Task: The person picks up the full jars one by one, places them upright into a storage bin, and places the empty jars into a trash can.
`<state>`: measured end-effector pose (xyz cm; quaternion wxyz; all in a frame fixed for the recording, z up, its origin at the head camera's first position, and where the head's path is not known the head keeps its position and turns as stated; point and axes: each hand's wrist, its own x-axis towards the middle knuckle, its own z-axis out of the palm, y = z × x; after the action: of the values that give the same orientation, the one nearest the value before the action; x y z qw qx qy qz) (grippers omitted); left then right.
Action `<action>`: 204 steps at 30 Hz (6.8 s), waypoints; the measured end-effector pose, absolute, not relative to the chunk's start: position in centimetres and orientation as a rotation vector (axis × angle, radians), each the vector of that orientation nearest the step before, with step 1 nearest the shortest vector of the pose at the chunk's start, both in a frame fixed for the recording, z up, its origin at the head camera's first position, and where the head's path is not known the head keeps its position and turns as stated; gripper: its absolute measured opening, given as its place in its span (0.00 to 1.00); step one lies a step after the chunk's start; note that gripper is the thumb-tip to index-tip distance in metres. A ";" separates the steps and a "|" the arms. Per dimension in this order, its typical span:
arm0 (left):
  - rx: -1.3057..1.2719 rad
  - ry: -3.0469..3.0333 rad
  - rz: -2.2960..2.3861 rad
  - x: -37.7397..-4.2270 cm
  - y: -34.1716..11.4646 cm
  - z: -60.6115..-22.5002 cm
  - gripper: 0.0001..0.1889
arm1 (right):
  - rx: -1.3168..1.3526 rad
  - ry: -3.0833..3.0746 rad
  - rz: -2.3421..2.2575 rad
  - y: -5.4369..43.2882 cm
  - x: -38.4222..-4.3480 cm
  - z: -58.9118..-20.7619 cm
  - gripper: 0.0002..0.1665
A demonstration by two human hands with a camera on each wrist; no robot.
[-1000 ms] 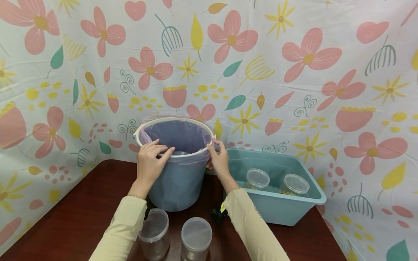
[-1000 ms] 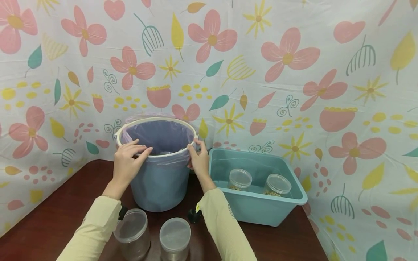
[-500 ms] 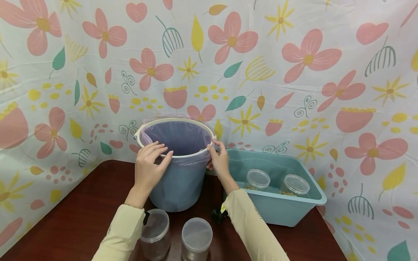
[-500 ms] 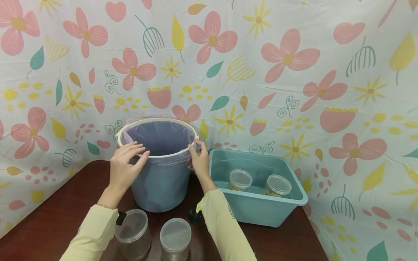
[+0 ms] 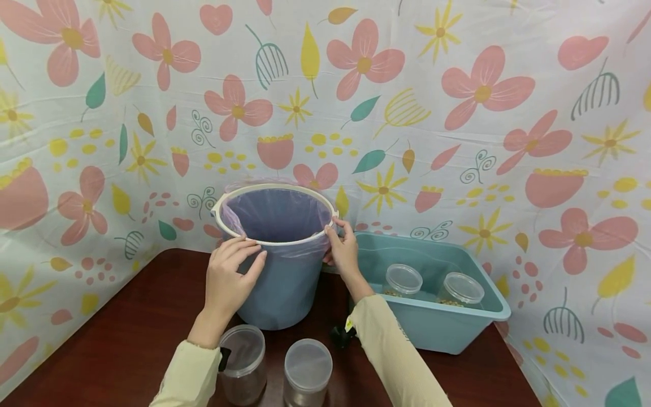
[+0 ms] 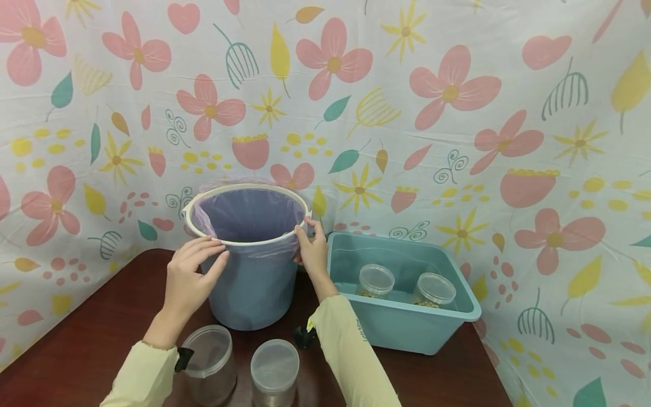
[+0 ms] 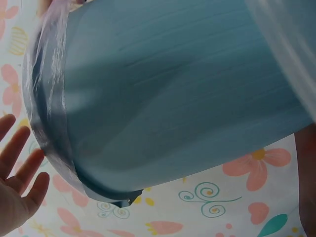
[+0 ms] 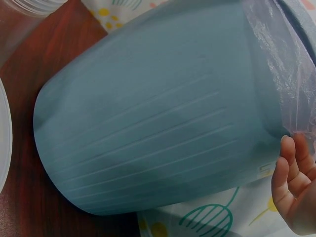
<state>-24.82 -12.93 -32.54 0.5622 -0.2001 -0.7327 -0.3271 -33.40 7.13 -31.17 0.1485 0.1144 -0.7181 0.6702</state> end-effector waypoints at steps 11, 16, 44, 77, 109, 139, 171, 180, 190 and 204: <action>-0.498 -1.747 -0.770 -23.1 -13.1 -34.5 0.07 | 0.340 -2.063 1.889 7.2 -35.0 -32.7 0.24; -0.479 -1.823 -0.788 -22.4 -13.1 -36.1 0.06 | 0.331 -2.065 1.879 7.3 -35.1 -32.8 0.24; -0.395 -2.113 -0.631 -20.3 -13.3 -42.6 0.07 | 0.338 -2.046 1.858 7.4 -35.0 -32.7 0.24; -0.415 -2.551 -0.818 -18.1 -15.2 -43.7 0.28 | 0.323 -2.078 1.855 7.5 -34.9 -32.6 0.24; -0.367 -2.445 -1.158 -17.6 -16.5 -43.2 0.31 | 0.310 -2.074 1.828 7.4 -35.0 -32.9 0.23; -0.489 -1.948 -1.014 -18.3 -15.9 -39.0 0.28 | 0.329 -2.059 1.835 7.4 -35.1 -33.0 0.23; -0.517 -1.791 -0.947 -19.7 -15.6 -29.4 0.27 | 0.345 -2.063 1.868 7.3 -33.8 -31.8 0.23; -0.527 -1.727 -0.890 -20.1 -15.1 -27.1 0.28 | 0.322 -2.061 1.822 7.4 -34.9 -32.9 0.23; -0.526 -1.706 -0.868 -20.6 -14.7 -25.3 0.29 | 0.331 -2.088 1.798 7.4 -34.6 -32.7 0.24; -0.514 -1.641 -0.843 -21.1 -13.7 -22.7 0.32 | 0.300 -2.101 1.794 7.3 -34.8 -32.8 0.23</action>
<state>-21.15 -13.65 -22.66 0.5754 -0.2195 -0.7008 -0.3600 -34.78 7.29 -32.80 0.1804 0.1062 -0.7437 0.6349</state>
